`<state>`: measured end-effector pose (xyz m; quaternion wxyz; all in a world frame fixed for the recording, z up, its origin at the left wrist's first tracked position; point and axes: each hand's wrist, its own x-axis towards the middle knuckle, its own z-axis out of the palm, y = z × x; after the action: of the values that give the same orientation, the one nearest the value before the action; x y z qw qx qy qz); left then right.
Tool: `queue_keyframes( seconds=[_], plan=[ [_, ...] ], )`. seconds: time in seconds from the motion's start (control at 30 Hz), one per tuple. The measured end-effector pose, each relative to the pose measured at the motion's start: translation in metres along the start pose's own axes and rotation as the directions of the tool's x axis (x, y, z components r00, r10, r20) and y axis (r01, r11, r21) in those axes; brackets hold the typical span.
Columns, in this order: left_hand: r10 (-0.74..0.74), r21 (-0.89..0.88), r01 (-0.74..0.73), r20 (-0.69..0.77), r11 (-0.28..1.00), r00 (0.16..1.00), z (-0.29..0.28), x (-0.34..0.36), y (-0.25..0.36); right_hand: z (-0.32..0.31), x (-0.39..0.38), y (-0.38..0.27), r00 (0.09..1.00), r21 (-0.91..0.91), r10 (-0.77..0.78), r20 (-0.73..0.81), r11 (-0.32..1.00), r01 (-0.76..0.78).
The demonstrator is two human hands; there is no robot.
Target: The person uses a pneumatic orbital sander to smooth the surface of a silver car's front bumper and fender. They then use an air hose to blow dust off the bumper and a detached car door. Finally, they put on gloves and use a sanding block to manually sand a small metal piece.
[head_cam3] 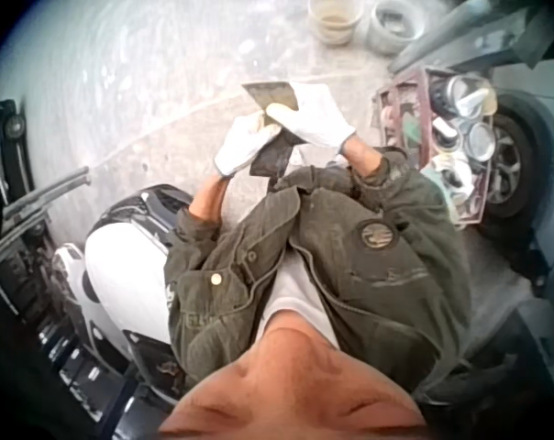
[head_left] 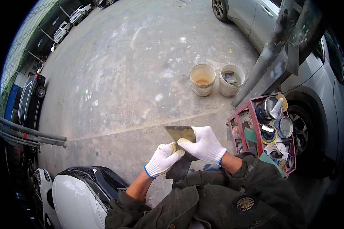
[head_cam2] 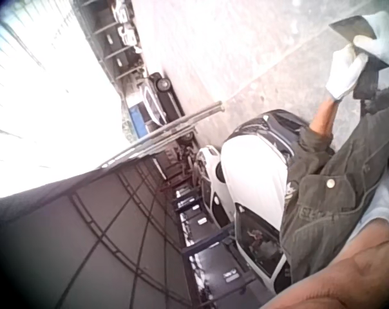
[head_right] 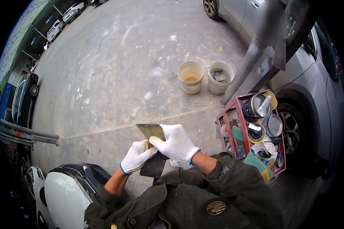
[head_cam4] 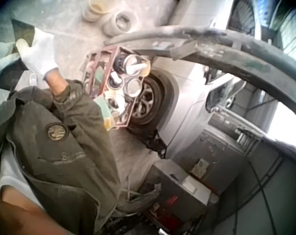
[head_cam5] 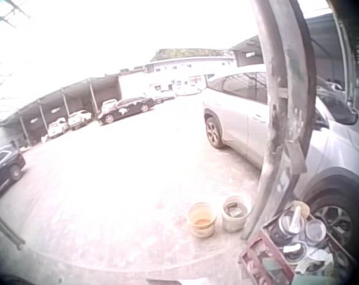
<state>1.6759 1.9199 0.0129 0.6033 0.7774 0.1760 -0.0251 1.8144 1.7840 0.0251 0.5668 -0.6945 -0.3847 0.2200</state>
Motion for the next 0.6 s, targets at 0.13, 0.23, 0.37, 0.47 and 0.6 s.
queue_keyframes(
  seconds=[0.13,0.23,0.37,0.47,0.6],
  plan=[
    [-0.161,-0.564,0.069,-0.116,0.823,0.98,0.006,0.003,0.009,-0.006,0.01,0.018,0.956,0.315,0.251,-0.154,0.929,-0.194],
    [-0.29,-0.714,0.115,-0.128,0.691,0.948,0.018,0.0,-0.014,0.0,0.009,0.025,0.943,0.299,0.269,-0.193,0.932,-0.205],
    [-0.248,-0.617,-0.07,-0.414,0.784,0.876,0.032,0.004,-0.017,0.005,-0.005,0.038,0.939,0.252,0.288,-0.187,0.938,-0.238],
    [-0.153,-0.343,-0.077,-0.595,0.936,0.789,0.035,0.004,-0.013,0.02,-0.029,0.043,0.923,0.296,0.347,-0.168,0.911,-0.288],
    [0.084,0.077,-0.045,-0.648,0.996,0.757,0.041,0.002,-0.002,0.037,-0.035,0.038,0.891,0.307,0.365,-0.27,0.91,-0.28]
  ],
)
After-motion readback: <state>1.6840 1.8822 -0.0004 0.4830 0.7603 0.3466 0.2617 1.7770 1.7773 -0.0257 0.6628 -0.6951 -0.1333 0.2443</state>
